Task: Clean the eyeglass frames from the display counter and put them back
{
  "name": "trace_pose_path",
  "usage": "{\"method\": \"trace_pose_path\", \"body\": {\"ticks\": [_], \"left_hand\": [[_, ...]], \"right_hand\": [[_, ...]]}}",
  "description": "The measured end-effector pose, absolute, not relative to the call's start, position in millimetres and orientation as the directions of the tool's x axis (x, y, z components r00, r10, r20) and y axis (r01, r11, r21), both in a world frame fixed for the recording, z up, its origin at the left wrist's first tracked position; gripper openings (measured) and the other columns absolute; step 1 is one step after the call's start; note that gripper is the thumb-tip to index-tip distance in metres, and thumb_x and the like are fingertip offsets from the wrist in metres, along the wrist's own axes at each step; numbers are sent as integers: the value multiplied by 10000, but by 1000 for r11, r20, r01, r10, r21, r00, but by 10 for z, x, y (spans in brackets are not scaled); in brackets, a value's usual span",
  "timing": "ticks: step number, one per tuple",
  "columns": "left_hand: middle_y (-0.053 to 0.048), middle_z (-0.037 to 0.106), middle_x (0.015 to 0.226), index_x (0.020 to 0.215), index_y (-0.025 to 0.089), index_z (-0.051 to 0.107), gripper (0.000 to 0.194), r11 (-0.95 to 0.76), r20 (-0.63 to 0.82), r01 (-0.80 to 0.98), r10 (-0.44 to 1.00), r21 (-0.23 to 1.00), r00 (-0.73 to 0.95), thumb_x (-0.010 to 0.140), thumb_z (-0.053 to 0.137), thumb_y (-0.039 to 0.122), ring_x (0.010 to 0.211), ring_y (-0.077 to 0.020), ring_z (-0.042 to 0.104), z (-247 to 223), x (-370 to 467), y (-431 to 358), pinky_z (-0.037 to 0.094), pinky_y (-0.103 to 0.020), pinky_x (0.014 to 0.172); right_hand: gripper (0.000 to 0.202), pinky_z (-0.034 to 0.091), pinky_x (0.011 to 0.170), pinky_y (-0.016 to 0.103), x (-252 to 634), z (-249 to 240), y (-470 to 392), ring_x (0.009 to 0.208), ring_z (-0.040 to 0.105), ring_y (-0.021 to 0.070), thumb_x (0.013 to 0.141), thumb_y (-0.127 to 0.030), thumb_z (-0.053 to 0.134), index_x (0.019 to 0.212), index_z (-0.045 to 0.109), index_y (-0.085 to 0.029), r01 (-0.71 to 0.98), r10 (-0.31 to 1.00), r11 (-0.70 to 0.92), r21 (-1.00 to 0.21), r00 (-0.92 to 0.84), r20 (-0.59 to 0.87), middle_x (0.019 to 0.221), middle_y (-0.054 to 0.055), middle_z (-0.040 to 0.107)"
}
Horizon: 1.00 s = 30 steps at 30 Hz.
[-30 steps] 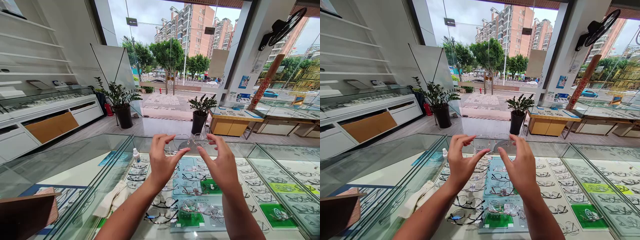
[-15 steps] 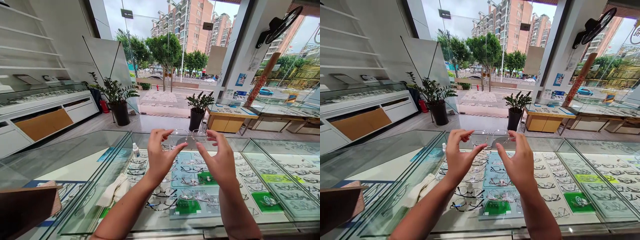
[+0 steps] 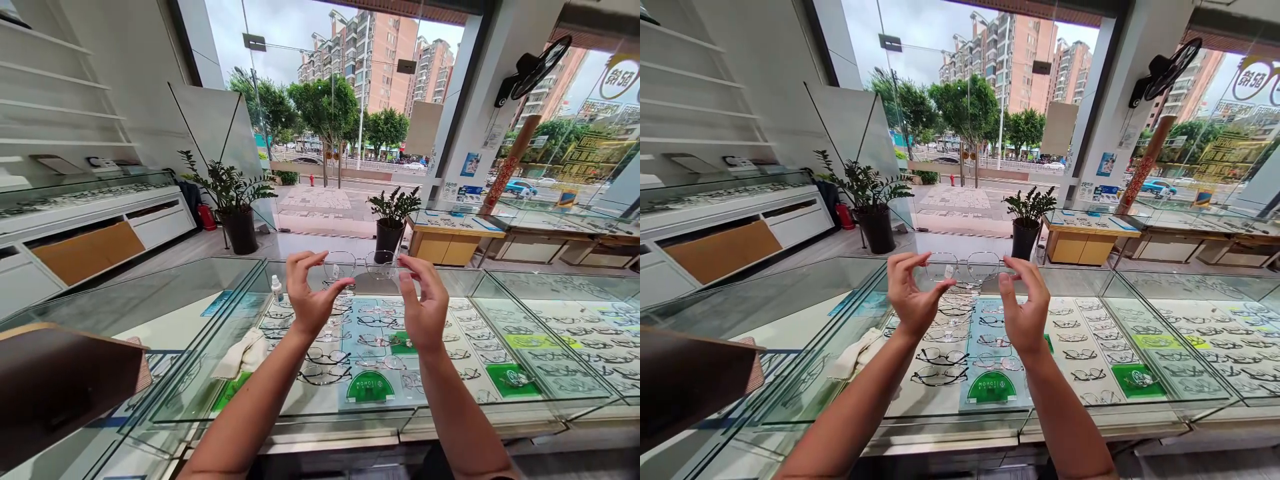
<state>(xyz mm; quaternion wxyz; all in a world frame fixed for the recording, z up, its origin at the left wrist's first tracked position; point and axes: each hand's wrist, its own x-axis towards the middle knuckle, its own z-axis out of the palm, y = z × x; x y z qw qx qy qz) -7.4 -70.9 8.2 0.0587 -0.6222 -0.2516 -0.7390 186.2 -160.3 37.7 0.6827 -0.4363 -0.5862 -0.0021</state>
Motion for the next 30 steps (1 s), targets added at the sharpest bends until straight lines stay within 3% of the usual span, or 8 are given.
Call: {"method": "trace_pose_path", "body": {"ticks": [6,10,16,30], "left_hand": [[-49,623,1068,1198,241,703,628,-820,971,523,160,232,-180,733,903,613,995,-225,633,-41,-50,-662,558,-411,910],[-59,628,1090,1207,241,702,611,-815,971,530,171,234,-166,754,892,606,1031,-235,634,-293,-17,-483,545,-428,954],[-91,635,1105,1175,208,703,647,-739,920,551,342,388,-190,765,841,690,1077,-260,634,-671,-66,-212,545,-451,980],[-110,662,1135,1216,205,725,565,-729,906,559,409,394,-106,819,846,589,1093,-257,660,-1004,-228,-126,566,-436,989]], "right_hand": [[296,600,981,473,1987,193,-1297,1116,746,282,973,-471,698,1036,827,-213,253,597,648,-718,416,686,1140,121,805],[305,594,1035,483,2069,-57,-1063,1145,758,291,928,-487,764,1077,846,-234,48,728,594,-803,393,562,1185,115,819],[367,586,1087,467,2066,-444,-711,1200,745,289,876,-527,805,1111,845,-249,-46,819,524,-850,303,488,1237,93,816],[443,584,1098,507,1957,-969,-405,1185,774,308,812,-581,852,1084,837,-232,-322,926,376,-869,158,342,1198,109,837]]}}
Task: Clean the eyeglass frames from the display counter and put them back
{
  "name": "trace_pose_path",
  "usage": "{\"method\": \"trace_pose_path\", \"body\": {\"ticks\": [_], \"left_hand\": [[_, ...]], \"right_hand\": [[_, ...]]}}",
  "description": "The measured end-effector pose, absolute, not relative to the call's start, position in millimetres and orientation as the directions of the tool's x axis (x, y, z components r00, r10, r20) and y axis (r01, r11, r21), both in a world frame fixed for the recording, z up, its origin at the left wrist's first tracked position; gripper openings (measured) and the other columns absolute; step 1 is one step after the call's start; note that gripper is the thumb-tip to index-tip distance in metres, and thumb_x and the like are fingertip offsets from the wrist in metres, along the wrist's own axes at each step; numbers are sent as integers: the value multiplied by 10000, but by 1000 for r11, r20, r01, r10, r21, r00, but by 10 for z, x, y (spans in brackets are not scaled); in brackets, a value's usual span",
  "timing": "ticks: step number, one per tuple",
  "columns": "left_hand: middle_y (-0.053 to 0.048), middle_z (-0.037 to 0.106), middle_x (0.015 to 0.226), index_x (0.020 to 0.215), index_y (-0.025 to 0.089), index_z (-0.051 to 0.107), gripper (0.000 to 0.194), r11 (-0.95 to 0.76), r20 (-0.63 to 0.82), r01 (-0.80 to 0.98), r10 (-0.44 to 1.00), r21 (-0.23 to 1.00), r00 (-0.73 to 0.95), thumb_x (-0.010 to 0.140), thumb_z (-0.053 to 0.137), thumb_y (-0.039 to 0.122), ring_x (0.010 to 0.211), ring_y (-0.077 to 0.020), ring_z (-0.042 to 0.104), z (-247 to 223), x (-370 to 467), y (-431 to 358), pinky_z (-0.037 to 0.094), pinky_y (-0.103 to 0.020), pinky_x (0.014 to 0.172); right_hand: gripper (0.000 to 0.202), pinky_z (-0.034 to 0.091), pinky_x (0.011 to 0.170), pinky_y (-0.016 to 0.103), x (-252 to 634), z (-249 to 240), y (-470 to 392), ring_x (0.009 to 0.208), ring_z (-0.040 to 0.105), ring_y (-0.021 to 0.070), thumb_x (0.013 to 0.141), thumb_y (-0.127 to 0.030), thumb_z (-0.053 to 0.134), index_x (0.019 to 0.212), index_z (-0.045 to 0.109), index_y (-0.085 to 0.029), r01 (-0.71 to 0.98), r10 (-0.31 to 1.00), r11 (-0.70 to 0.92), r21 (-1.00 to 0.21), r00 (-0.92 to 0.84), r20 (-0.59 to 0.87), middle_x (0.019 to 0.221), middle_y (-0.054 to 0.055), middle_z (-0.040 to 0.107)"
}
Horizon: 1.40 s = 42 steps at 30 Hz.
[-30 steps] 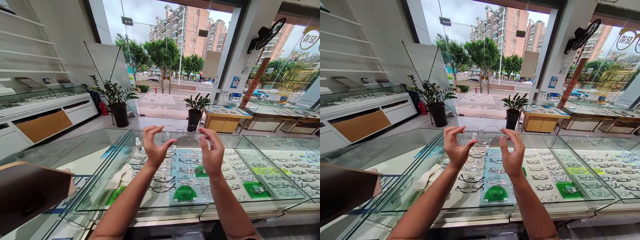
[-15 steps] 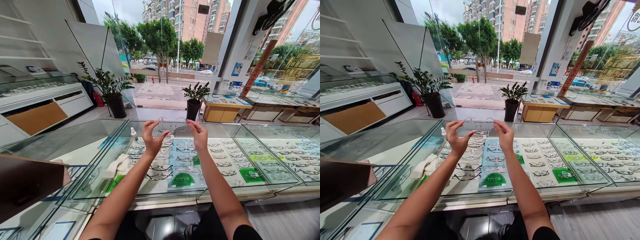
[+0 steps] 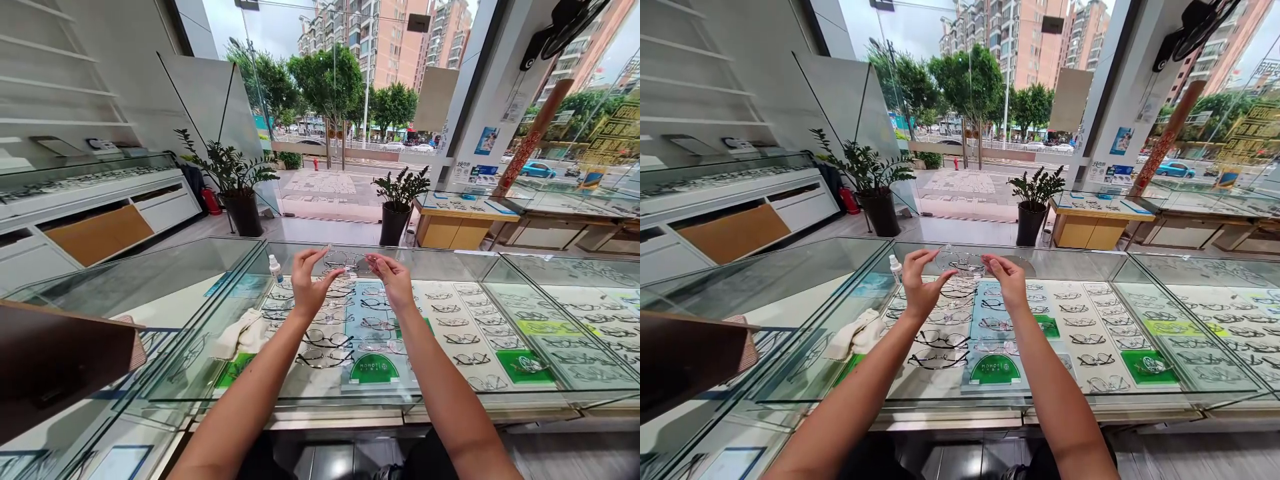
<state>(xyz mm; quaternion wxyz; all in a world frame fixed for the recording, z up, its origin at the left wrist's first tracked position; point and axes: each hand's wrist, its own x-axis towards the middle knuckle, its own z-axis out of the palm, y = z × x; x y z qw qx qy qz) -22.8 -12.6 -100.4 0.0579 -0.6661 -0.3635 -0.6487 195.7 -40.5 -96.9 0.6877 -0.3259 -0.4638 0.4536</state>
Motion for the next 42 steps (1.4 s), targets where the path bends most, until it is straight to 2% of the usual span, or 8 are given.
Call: {"method": "trace_pose_path", "body": {"ticks": [10,14,19,25,33,37,39,42], "left_hand": [[-125,650,1263,1324,223,683,544,-762,861,442,506,473,-49,883,817,511,1194,-262,641,-1074,-218,-74,589,-422,993],[-133,651,1328,1378,251,654,530,-768,866,468,501,437,13,931,763,513,1235,-277,653,-1056,-224,-85,597,-441,1014],[-136,670,1365,1379,279,670,471,-794,906,579,367,186,213,948,757,448,1271,-297,661,-1036,-226,-136,559,-454,1054],[-150,694,1372,1389,277,665,459,-793,895,606,311,58,321,957,754,404,1249,-308,681,-1013,-222,-178,538,-452,1029],[-124,697,1295,1408,271,629,505,-845,858,482,411,232,307,941,780,387,1190,-281,693,-936,-202,-271,566,-439,1016],[-109,701,1250,1391,265,638,524,-844,811,338,514,417,280,913,816,384,1116,-252,713,-898,-177,-316,604,-388,925],[-108,689,1264,1374,266,653,525,-819,774,247,571,517,275,895,834,385,1109,-250,724,-897,-173,-316,613,-377,903],[-118,654,1325,1367,266,651,529,-753,703,85,643,652,303,887,839,379,1125,-255,743,-922,-164,-297,615,-405,954]], "right_hand": [[355,605,1032,450,1967,-1057,-382,1093,792,273,805,-517,880,1025,836,-243,-444,952,303,-843,95,292,1131,82,844],[325,541,1103,482,2026,-1010,-424,1188,733,288,876,-493,813,1107,827,-265,-174,872,485,-857,171,458,1200,81,813],[190,462,1135,489,2052,-926,-516,1245,657,290,953,-398,747,1090,826,-292,336,702,653,-679,67,709,1261,80,757],[144,456,1054,487,2046,-954,-495,1163,649,292,980,-378,726,938,813,-272,443,696,656,-612,-41,717,1174,80,773],[228,397,1123,510,2084,-948,-468,1209,636,293,995,-454,700,916,797,-264,341,769,627,-701,-123,628,1219,86,770],[289,401,1155,486,2089,-1001,-424,1252,639,296,920,-534,774,885,792,-248,110,855,511,-852,-166,491,1255,88,772],[346,483,1063,450,2094,-1040,-399,1144,692,282,876,-577,802,875,780,-232,-2,890,407,-913,-223,398,1173,85,794],[390,547,858,380,2099,-1087,-372,881,714,230,840,-598,822,870,772,-212,-36,907,337,-941,-254,335,956,62,802]]}}
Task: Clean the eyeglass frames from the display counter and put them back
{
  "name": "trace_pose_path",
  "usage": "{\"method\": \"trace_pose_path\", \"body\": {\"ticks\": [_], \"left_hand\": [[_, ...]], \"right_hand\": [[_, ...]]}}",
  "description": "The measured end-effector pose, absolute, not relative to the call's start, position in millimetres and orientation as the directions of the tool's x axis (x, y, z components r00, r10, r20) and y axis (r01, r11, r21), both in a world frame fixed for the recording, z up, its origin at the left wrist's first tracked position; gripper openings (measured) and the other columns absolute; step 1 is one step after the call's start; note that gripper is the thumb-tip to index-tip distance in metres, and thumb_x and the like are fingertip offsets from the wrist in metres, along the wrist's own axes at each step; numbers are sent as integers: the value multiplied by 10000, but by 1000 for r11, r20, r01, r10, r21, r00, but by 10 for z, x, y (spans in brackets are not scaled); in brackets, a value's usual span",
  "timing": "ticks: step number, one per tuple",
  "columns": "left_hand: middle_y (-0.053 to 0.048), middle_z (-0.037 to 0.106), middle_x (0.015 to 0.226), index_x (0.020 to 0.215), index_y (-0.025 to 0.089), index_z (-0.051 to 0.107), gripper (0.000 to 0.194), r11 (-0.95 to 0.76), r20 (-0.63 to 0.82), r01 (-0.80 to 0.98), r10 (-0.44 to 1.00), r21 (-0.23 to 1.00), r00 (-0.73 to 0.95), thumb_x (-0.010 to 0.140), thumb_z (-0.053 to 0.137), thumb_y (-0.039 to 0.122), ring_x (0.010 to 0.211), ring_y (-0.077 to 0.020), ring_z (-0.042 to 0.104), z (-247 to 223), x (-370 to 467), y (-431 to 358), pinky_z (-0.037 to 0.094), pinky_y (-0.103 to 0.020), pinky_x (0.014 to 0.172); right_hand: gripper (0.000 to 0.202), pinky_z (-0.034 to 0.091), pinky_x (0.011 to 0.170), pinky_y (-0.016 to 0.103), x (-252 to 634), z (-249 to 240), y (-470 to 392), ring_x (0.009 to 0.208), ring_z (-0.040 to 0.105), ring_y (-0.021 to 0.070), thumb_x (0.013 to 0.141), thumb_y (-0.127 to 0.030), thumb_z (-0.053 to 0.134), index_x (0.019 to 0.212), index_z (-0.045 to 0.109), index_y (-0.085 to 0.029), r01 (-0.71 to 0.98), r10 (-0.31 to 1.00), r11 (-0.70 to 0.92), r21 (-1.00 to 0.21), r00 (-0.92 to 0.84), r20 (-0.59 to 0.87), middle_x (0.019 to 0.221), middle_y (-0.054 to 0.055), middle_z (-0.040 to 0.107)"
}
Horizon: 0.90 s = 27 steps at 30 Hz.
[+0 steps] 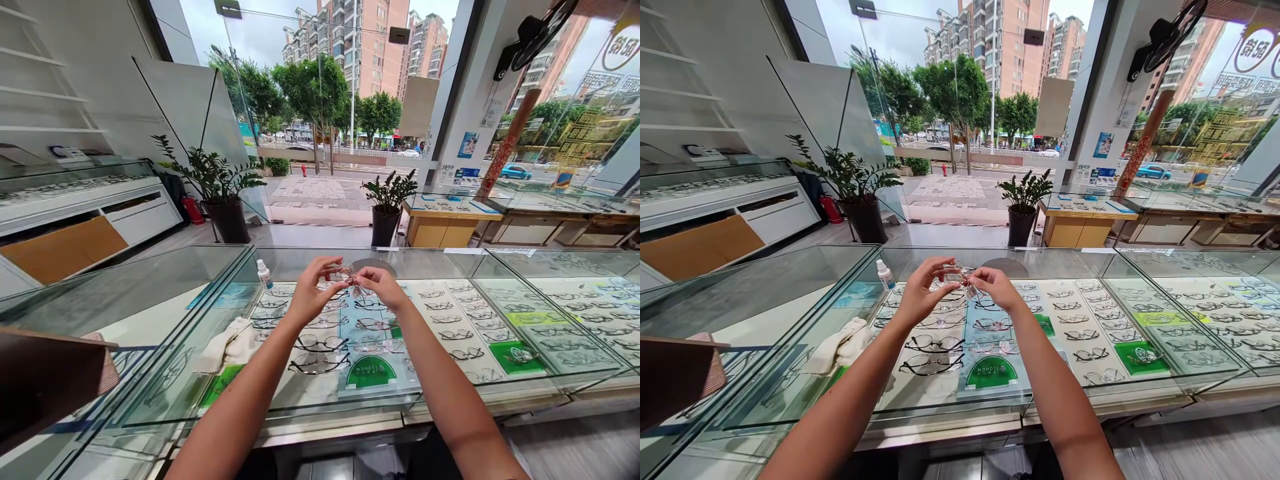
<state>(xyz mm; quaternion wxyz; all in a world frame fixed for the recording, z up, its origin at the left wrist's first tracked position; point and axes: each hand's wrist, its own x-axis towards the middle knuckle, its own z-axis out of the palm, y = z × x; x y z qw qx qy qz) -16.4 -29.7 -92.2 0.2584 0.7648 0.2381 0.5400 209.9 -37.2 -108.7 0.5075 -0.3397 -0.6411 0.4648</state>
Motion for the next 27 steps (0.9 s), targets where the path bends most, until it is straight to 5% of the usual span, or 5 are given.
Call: {"method": "trace_pose_path", "body": {"ticks": [4,7,10,18,27], "left_hand": [[-121,655,1333,1406,256,570,665,-692,671,52,713,720,202,831,880,384,1093,-233,740,-962,-121,-304,591,-377,944],[-33,685,937,1132,194,681,407,-632,647,213,762,745,-4,855,839,446,781,-155,658,-986,-75,-344,506,-271,711],[24,544,623,852,170,756,374,-523,517,239,851,818,92,912,740,539,579,-123,476,-1025,-29,-352,366,-262,572],[-71,788,876,970,170,847,424,-303,301,-24,932,953,201,803,827,559,840,-213,679,-1106,83,-290,518,-307,767],[44,486,517,945,143,753,496,-283,269,129,956,950,115,850,687,625,524,-132,452,-1070,267,-357,359,-265,537]], "right_hand": [[391,553,818,360,2087,-1126,-337,837,714,217,814,-585,844,884,786,-204,-49,926,333,-942,-173,336,909,67,809],[393,569,850,384,2054,-1158,-308,891,737,238,839,-591,813,924,792,-208,-41,930,362,-931,-47,364,964,90,827],[362,574,928,419,1978,-1182,-317,977,750,263,855,-563,801,952,802,-214,1,910,410,-912,66,409,1047,101,831],[162,529,1059,442,1720,-1153,-516,1113,732,286,905,-397,776,921,832,-246,173,809,549,-818,136,572,1086,94,814],[143,554,1032,422,1743,-1121,-554,1090,742,276,933,-341,701,973,810,-258,299,739,622,-723,81,669,1114,85,813]]}}
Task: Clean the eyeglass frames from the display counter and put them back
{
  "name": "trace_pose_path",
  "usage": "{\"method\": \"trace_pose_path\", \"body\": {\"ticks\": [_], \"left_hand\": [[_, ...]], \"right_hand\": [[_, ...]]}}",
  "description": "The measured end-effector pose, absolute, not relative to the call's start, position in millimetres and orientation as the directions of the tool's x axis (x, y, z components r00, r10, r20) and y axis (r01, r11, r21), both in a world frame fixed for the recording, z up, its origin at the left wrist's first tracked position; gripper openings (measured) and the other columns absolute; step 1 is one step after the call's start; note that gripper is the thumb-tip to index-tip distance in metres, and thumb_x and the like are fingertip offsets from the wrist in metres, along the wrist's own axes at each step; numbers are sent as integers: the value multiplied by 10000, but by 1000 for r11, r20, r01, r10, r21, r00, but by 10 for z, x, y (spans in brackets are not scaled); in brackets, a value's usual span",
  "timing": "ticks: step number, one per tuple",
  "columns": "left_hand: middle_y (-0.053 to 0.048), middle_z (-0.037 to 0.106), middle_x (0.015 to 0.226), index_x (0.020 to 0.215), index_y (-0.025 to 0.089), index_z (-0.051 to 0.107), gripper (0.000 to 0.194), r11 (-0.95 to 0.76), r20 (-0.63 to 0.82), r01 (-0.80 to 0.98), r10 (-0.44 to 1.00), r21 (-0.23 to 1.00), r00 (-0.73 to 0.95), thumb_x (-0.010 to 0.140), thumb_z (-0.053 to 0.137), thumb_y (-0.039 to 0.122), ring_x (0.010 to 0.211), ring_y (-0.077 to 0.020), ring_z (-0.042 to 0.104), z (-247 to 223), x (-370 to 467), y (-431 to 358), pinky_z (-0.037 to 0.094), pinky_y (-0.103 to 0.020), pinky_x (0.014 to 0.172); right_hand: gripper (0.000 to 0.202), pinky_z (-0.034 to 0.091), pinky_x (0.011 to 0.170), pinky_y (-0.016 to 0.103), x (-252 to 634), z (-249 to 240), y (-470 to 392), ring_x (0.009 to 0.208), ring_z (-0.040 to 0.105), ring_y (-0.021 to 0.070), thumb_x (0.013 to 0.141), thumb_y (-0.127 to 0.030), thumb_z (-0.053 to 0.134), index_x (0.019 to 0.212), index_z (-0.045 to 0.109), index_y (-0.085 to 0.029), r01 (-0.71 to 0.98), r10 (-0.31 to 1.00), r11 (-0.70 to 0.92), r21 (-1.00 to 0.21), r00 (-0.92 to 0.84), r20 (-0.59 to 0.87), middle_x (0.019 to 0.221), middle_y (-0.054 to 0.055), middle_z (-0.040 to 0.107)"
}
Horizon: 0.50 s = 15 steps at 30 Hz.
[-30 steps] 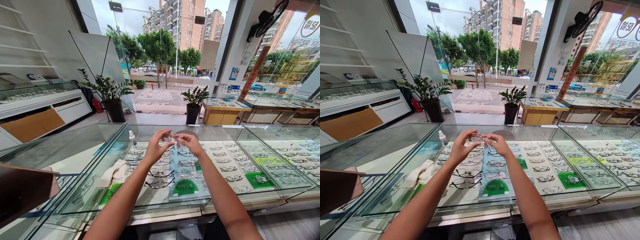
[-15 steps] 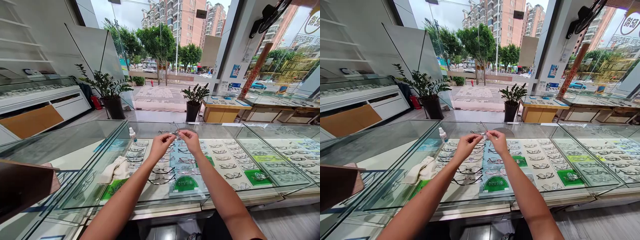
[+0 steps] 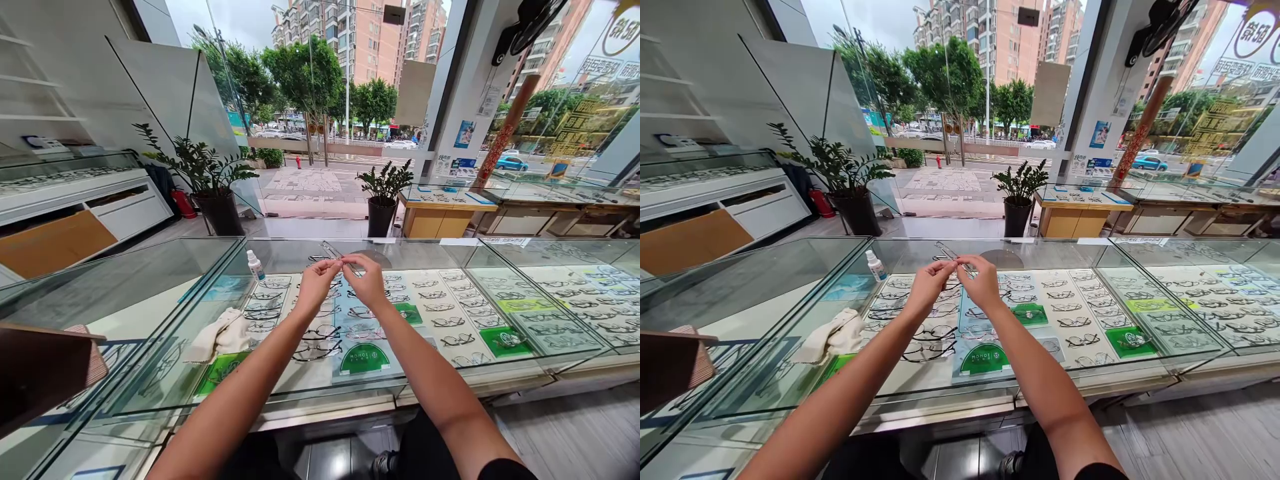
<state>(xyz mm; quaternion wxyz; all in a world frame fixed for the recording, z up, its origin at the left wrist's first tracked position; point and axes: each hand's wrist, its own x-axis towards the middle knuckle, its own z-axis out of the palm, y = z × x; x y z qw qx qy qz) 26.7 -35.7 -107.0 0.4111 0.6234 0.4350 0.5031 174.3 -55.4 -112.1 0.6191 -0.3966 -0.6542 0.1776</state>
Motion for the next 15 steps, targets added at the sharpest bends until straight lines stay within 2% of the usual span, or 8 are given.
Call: {"method": "trace_pose_path", "body": {"ticks": [3,4,6,8,10,12,15], "left_hand": [[38,519,588,967,158,698,440,-338,314,262,940,904,132,919,588,582,530,-125,431,-1035,289,-281,323,-261,543],[35,528,608,967,166,680,416,-361,330,321,932,876,149,943,551,561,535,-126,431,-1008,296,-240,317,-261,549],[30,547,633,961,182,656,362,-406,351,435,914,804,204,975,504,511,554,-134,452,-933,321,-135,318,-263,570],[16,591,660,953,198,658,284,-455,348,530,890,716,293,970,528,450,600,-152,506,-845,373,-7,330,-270,600],[-7,653,699,962,211,683,205,-507,320,617,861,601,396,943,585,390,655,-178,560,-773,460,129,338,-284,625],[-43,711,755,983,216,717,166,-541,274,691,840,479,468,917,626,338,727,-211,613,-742,579,258,362,-300,662],[-105,768,887,970,207,761,140,-565,188,766,825,306,533,892,660,263,895,-267,686,-786,788,415,422,-324,750]], "right_hand": [[103,557,1008,380,1900,-1080,-500,1056,727,253,859,-342,780,905,786,-251,182,773,585,-791,169,611,1066,60,804],[122,571,942,345,1997,-1079,-453,975,721,229,803,-338,827,810,750,-244,87,790,543,-835,284,543,971,36,788],[303,550,704,286,2253,-1105,-320,697,622,161,829,-387,785,650,586,-246,25,776,494,-869,437,454,711,-18,655],[489,419,491,263,2545,-1165,-165,475,393,116,878,-435,703,572,358,-271,-49,758,442,-896,555,343,509,-74,400],[530,249,383,269,2805,-1243,-26,403,196,99,912,-473,609,584,234,-290,-143,747,390,-910,626,222,444,-106,223],[522,154,354,277,2982,-1321,74,386,113,97,920,-487,559,609,185,-296,-226,743,355,-907,658,126,420,-121,130],[510,123,344,276,3092,-1420,155,379,92,94,902,-456,561,627,164,-295,-323,740,334,-886,672,34,418,-126,102]]}}
